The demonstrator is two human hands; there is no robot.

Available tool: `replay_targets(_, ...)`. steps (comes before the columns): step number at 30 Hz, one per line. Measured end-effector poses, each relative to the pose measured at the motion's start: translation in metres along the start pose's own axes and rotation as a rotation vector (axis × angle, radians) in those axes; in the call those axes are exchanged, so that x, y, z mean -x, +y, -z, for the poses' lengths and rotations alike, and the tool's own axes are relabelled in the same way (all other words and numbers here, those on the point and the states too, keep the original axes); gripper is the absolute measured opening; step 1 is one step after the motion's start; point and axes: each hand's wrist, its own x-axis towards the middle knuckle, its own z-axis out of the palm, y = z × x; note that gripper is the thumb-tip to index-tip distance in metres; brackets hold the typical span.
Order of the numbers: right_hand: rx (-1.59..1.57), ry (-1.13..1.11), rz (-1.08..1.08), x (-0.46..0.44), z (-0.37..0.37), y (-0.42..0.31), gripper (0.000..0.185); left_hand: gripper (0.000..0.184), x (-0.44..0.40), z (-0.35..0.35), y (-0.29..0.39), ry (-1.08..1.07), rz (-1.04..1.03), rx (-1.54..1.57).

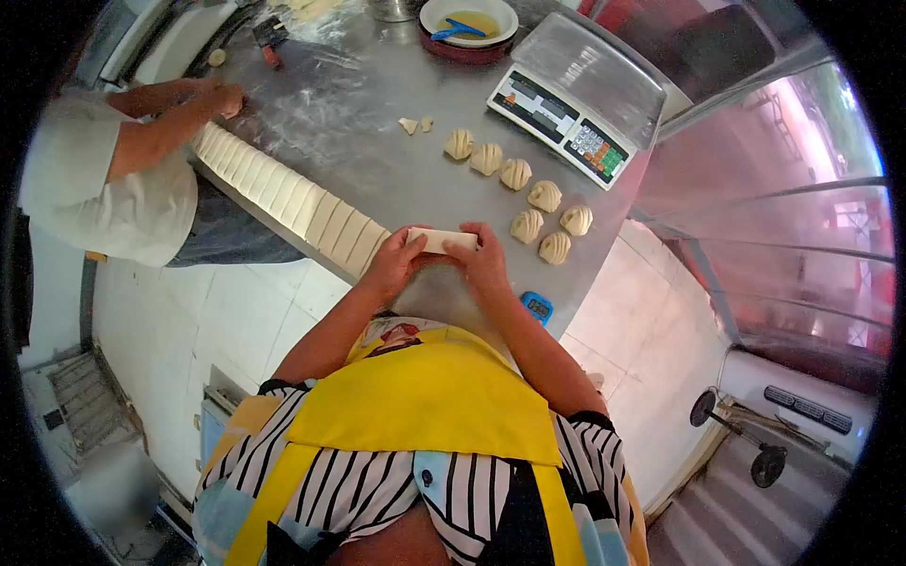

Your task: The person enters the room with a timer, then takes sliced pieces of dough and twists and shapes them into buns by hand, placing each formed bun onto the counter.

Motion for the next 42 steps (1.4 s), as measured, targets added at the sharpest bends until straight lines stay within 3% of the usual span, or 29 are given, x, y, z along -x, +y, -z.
replay_targets(3, 0.839, -0.164, 0.789, 0.008, 0.005, -0.019, 0.033, 0.032, -0.008, 0.015, 0.005, -0.040, 0.186, 0.113)
replay_targets(6, 1.027, -0.249, 1.041, 0.005, 0.014, -0.028, 0.032, 0.033, -0.013, 0.026, 0.011, -0.140, 0.410, 0.161)
replay_targets(7, 1.074, -0.259, 0.992, 0.005, 0.016, -0.030, 0.029, 0.034, -0.013, 0.026, 0.014, -0.177, 0.473, 0.151)
replay_targets(9, 1.162, -0.274, 0.889, 0.008, 0.018, -0.029, 0.023, 0.030, -0.010, 0.014, 0.025, -0.136, 0.288, -0.395)
replay_targets(10, 0.848, -0.272, 0.515, 0.004, 0.019, -0.023, 0.024, 0.028, -0.010, 0.008, 0.027, -0.116, 0.188, -0.664)
replay_targets(12, 0.203, -0.249, -0.211, -0.004, 0.018, -0.008, 0.027, 0.026, -0.018, 0.005, 0.010, -0.052, -0.305, -1.137)
replay_targets(13, 0.157, -0.271, -0.216, -0.003, 0.016, -0.006, 0.030, 0.027, -0.023, 0.007, 0.004, -0.005, -0.565, -1.364)
replay_targets(15, 0.051, -0.304, -0.228, 0.011, 0.006, -0.017, 0.035, 0.026, -0.022, 0.004, 0.012, 0.087, -0.417, -1.264)
replay_targets(17, 0.355, -0.545, 0.091, 0.020, 0.011, -0.029, 0.043, 0.025, -0.021, 0.004, 0.018, 0.075, -0.200, -1.016)
replay_targets(19, 0.651, -0.628, 0.318, 0.020, 0.016, -0.034, 0.045, 0.025, -0.029, 0.011, 0.029, -0.018, 0.057, -0.620)
replay_targets(21, 0.921, -0.559, 0.432, 0.020, 0.011, -0.039, 0.042, 0.023, -0.033, 0.007, 0.027, 0.003, 0.068, -0.613)
replay_targets(22, 0.914, -0.488, 0.349, 0.022, 0.009, -0.043, 0.038, 0.022, -0.033, 0.006, 0.023, 0.018, 0.079, -0.608)
replay_targets(24, 0.892, -0.344, 0.184, 0.031, -0.003, -0.071, 0.030, 0.019, -0.035, 0.004, 0.013, -0.008, -0.060, -0.913)
replay_targets(27, 0.610, -0.195, 0.279, -0.002, 0.012, -0.063, 0.020, 0.017, -0.016, -0.018, 0.006, -0.143, -0.248, -1.144)
replay_targets(28, 0.522, -0.180, 0.203, -0.016, 0.020, -0.045, 0.019, 0.016, -0.013, -0.026, 0.008, -0.196, -0.324, -1.179)
replay_targets(30, 0.346, -0.157, 0.045, -0.040, 0.037, -0.005, 0.019, 0.018, -0.009, -0.026, 0.003, -0.240, -0.351, -1.074)
replay_targets(33, -0.103, -0.198, -0.365, -0.026, 0.029, 0.004, 0.028, 0.021, -0.003, -0.025, -0.001, -0.137, -0.343, -1.002)
replay_targets(36, -0.286, -0.197, -0.462, -0.028, 0.026, 0.005, 0.027, 0.023, -0.005, -0.028, 0.000, 0.007, -0.373, -0.978)
replay_targets(42, -0.219, -0.151, -0.571, -0.032, 0.024, -0.004, 0.028, 0.026, -0.023, -0.019, 0.001, 0.053, -0.480, -1.015)
